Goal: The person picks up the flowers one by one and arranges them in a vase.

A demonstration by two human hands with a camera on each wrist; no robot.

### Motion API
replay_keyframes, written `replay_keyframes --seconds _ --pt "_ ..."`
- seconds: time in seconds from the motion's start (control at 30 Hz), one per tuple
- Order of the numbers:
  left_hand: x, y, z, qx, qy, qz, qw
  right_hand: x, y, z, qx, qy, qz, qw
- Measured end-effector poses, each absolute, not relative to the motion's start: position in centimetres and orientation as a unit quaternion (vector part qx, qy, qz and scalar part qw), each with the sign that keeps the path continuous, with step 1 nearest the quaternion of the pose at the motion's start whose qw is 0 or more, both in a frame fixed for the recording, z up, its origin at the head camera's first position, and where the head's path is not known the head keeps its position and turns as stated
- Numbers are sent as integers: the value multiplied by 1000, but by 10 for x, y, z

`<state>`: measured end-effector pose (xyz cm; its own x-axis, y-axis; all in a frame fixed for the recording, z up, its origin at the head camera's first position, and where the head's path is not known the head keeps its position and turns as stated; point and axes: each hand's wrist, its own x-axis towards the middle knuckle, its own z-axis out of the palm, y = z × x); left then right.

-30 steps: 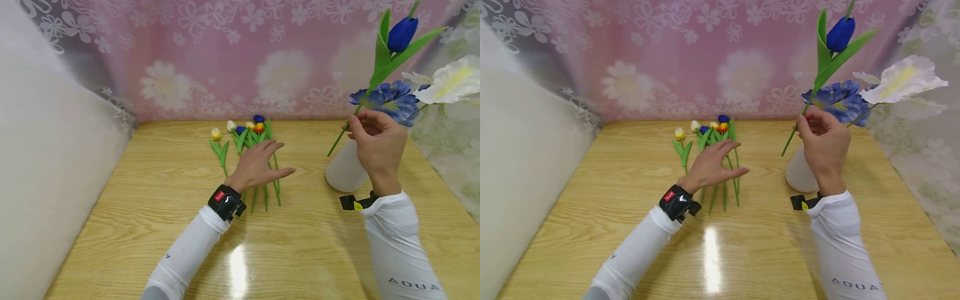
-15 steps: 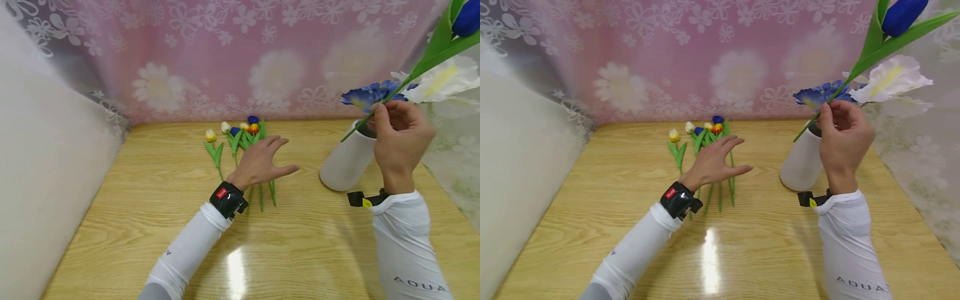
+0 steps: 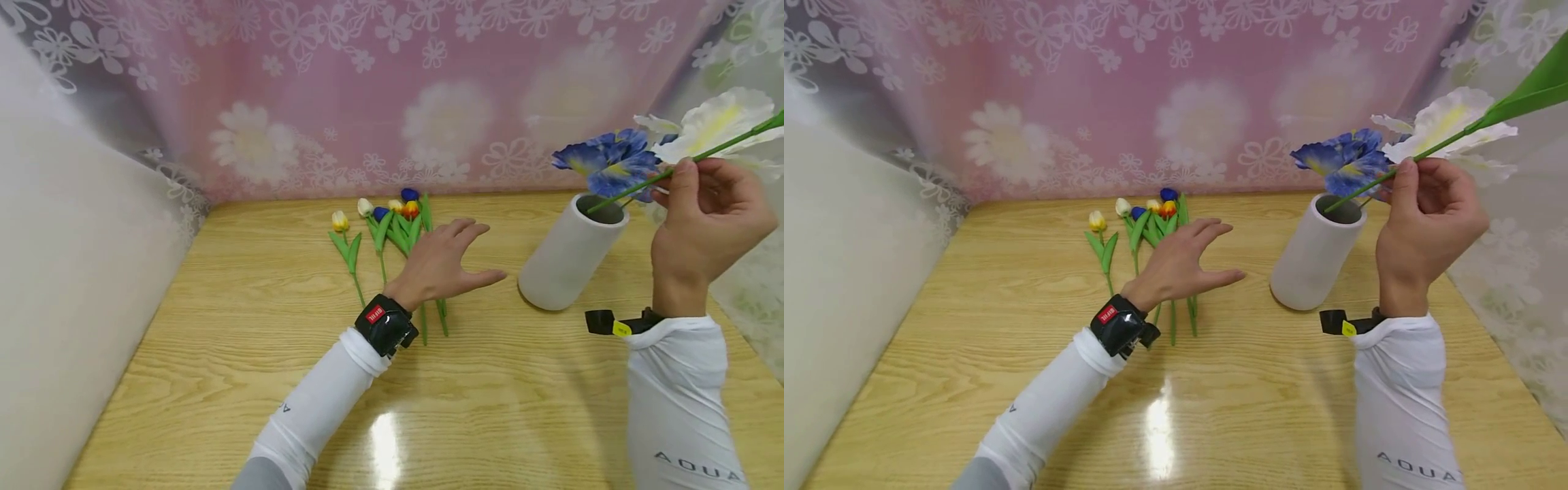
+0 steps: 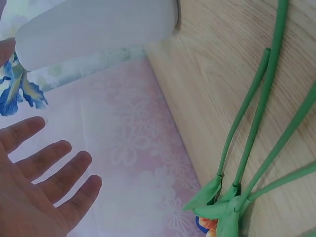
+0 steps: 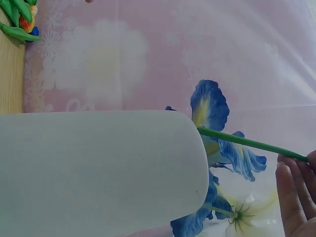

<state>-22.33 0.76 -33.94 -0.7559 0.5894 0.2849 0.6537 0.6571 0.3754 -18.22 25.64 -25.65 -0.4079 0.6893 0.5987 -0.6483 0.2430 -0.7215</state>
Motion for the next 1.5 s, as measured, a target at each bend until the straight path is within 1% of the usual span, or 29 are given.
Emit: replay_keyframes --seconds 0.2,0.37,0.63,0.9,1.23,1.37,1.5 --pt "-224 12 -342 -343 -907 -233 75 -185 265 -258 -29 -534 645 545" --pt "-223 15 -346 -346 -906 -231 79 -186 274 -269 -52 -541 645 536" --pt "-223 14 -352 -343 -906 -234 83 -191 281 -284 -96 -653 552 509" --pt "-222 10 -360 -336 -910 -232 76 -189 282 -296 -107 -714 501 476" --pt "-219 6 -369 -328 -912 -235 77 -184 278 -304 -127 -742 465 467" --pt "-219 4 -372 -327 -912 -235 78 -180 275 -301 -145 -737 474 460" --pt "-219 3 -373 -324 -912 -237 84 -181 277 -303 -144 -736 475 461"
